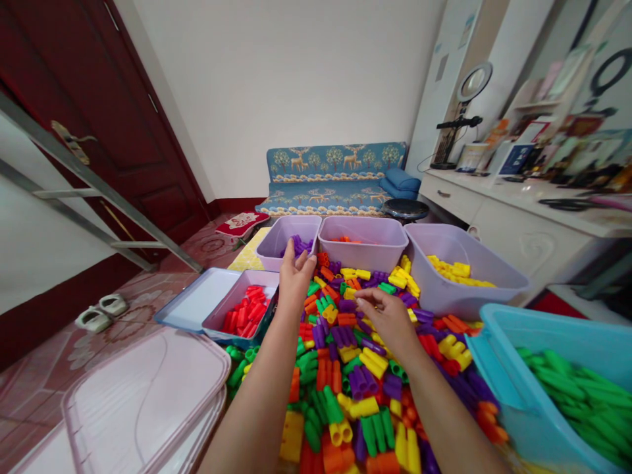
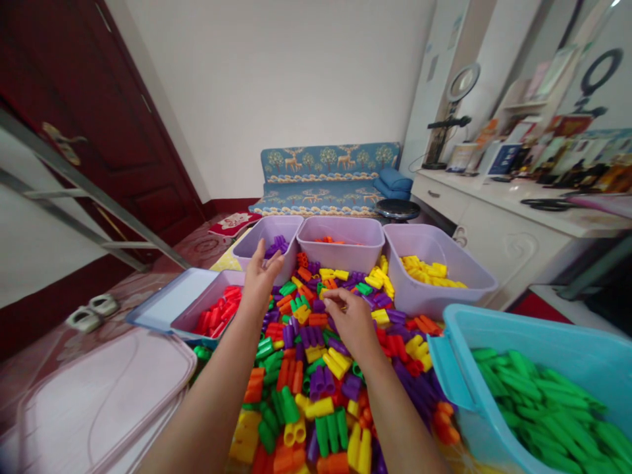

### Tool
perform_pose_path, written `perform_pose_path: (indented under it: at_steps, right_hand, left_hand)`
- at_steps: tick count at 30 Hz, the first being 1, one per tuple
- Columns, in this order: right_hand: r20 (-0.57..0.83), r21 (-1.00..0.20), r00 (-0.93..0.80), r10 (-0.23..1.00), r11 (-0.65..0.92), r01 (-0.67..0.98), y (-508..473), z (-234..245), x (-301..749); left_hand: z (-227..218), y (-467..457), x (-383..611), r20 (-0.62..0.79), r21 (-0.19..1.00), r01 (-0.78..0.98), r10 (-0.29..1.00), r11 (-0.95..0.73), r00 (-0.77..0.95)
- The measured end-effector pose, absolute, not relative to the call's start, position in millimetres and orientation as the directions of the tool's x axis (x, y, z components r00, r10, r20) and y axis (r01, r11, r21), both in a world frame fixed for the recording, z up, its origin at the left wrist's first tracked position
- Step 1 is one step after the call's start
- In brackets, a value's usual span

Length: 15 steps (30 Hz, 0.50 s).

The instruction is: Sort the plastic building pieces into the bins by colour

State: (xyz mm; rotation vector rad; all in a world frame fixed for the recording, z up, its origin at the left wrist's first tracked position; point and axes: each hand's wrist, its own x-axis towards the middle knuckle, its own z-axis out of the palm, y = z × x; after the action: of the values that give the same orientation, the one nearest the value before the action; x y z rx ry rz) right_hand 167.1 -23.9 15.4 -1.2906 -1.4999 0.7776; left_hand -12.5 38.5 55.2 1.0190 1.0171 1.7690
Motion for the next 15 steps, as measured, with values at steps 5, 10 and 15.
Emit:
perform_pose_path:
  at_steps: [5, 10, 15]
  right_hand:
    - [0.310, -0.842, 0.033, 0.950, 0.258, 0.474, -21.5, 16.7, 178.2]
    - [0.213, -0.670, -0.071, 0.975, 0.198, 0.716, -22.1, 6.4, 184.1]
    - [0.193, -0.503, -0.184, 0.964, 0.258, 0.825, -25.2, -1.5, 175.9]
  left_hand:
    - [24.0, 6.9, 1.9, 0.373, 0.913, 0.155, 0.926, -0.376, 0.050]
    - [3.9, -7.4, 6.6, 0.352, 0.574, 0.705, 0.903, -0.417, 0.248]
    - [0.4, -8.9, 9.4, 0.327, 0.624, 0.640, 0.894, -0.448, 0.307]
